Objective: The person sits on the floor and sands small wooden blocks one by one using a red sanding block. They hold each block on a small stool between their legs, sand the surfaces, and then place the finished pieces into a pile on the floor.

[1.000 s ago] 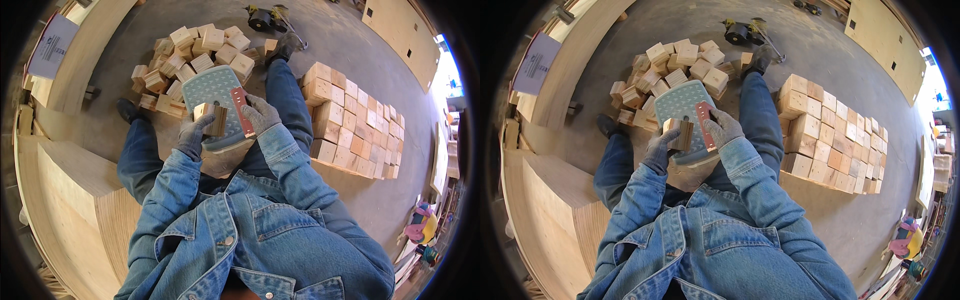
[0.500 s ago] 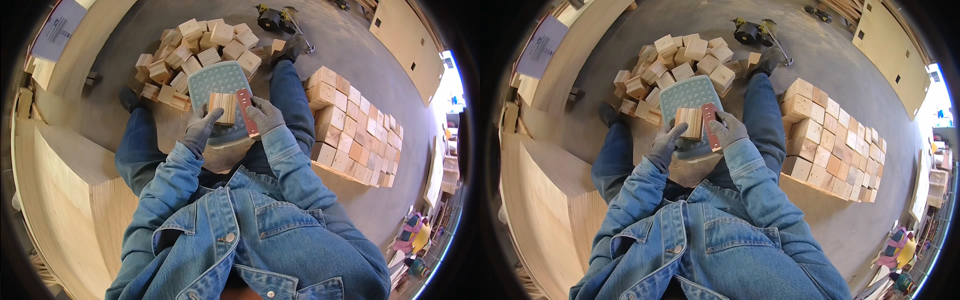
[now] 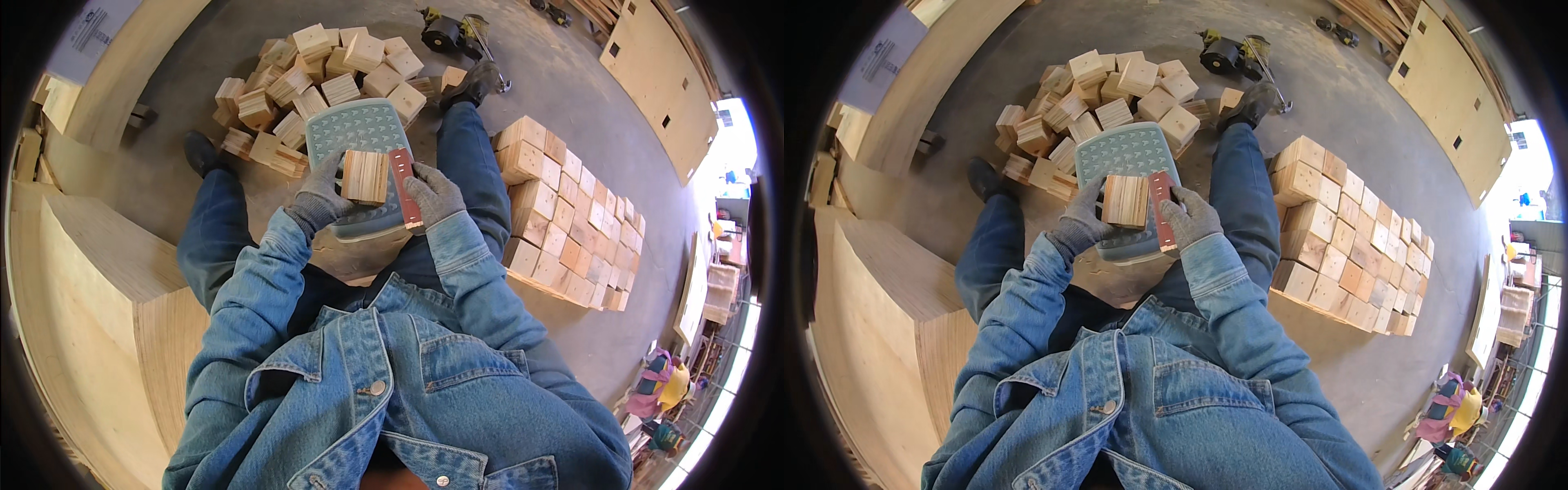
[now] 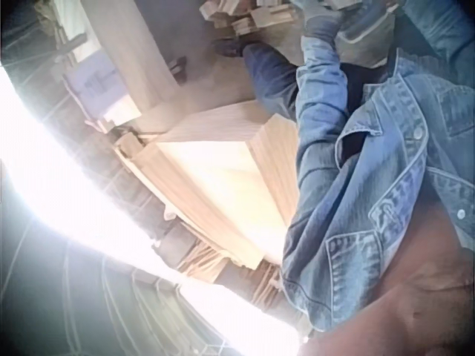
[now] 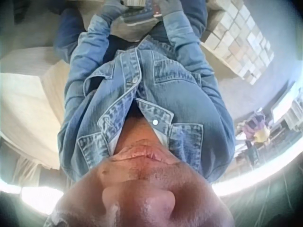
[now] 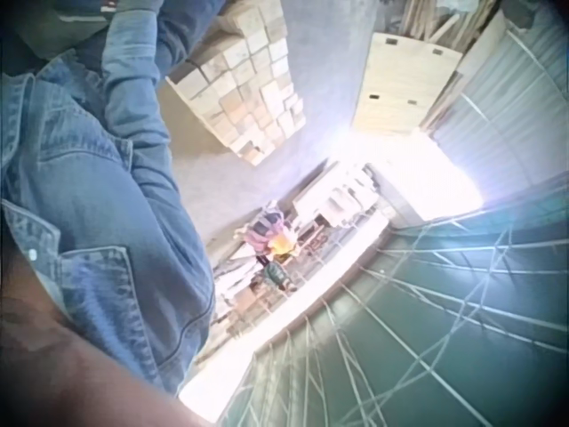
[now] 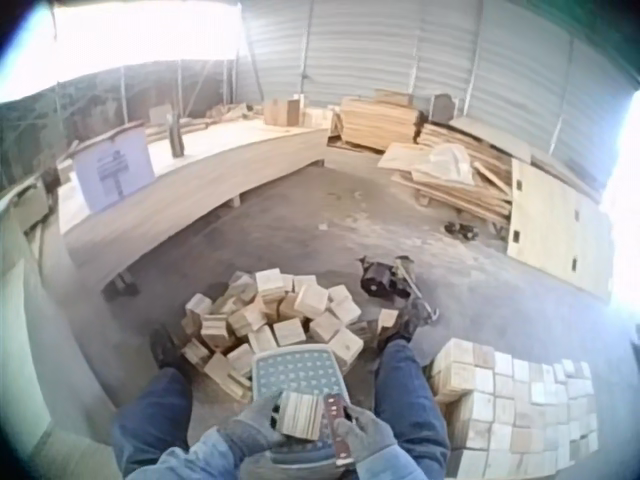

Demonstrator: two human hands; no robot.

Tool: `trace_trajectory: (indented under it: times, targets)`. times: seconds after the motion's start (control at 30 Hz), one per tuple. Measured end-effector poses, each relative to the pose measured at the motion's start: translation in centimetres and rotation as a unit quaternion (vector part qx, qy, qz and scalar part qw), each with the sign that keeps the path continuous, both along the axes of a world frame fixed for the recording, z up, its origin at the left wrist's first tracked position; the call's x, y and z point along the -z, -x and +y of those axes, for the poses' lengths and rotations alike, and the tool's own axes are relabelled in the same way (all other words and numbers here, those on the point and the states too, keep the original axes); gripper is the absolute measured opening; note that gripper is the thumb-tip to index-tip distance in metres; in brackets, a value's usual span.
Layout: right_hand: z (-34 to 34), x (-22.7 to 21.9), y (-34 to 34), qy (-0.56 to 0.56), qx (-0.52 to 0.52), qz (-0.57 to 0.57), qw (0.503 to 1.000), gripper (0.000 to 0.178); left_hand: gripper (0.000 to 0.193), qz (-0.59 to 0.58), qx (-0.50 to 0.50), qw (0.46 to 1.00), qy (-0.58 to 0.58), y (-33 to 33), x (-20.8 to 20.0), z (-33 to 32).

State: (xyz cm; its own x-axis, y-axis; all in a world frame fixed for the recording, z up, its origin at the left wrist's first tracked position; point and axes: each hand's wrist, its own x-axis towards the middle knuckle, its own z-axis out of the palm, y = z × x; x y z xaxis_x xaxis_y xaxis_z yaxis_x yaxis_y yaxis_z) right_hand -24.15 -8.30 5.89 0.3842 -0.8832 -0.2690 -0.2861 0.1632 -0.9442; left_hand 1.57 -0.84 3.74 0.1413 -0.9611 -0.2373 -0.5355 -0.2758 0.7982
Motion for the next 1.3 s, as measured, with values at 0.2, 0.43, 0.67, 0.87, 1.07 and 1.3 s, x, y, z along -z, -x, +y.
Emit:
trace_trajectory:
  times: [0.2, 0.43, 0.67, 0.87, 1.07, 1.3]
  targets:
    - [-1.8, -1.4, -2.8, 0.044, -0.045, 0.036, 0.997, 0.056, 0.128, 0.046, -0.085, 0.994, 0.060, 1.5, 0.8, 1.5]
    - [-4.5, -3.1, -4.2, 0.037, -0.013, -0.031, 0.999, 0.053, 0.136, -0.083, -0.113, 0.990, 0.001, 1.9, -0.4, 2.6]
    - [-6.1, -4.0, -6.5, 0.331, -0.106, 0.106, 0.932, 0.052, 0.132, -0.128, -0.133, 0.976, 0.117, 2.8, 3.2, 1.2]
    - [-4.6, -6.4, -12.0, 0.372, -0.228, 0.408, 0.802, 0.058, 0.115, 0.115, -0.124, 0.972, 0.164, 2.8, 4.7, -0.5]
    - [-1.4, -5.5, -9.0, 0.405, -0.225, 0.375, 0.803, 0.058, 0.099, 0.067, -0.106, 0.972, 0.199, 2.6, 3.1, 0.0]
    - [4.0, -5.9, -3.5, 0.431, -0.224, 0.313, 0.816, 0.055, 0.091, -0.017, -0.112, 0.973, 0.199, 2.6, 3.8, 0.0]
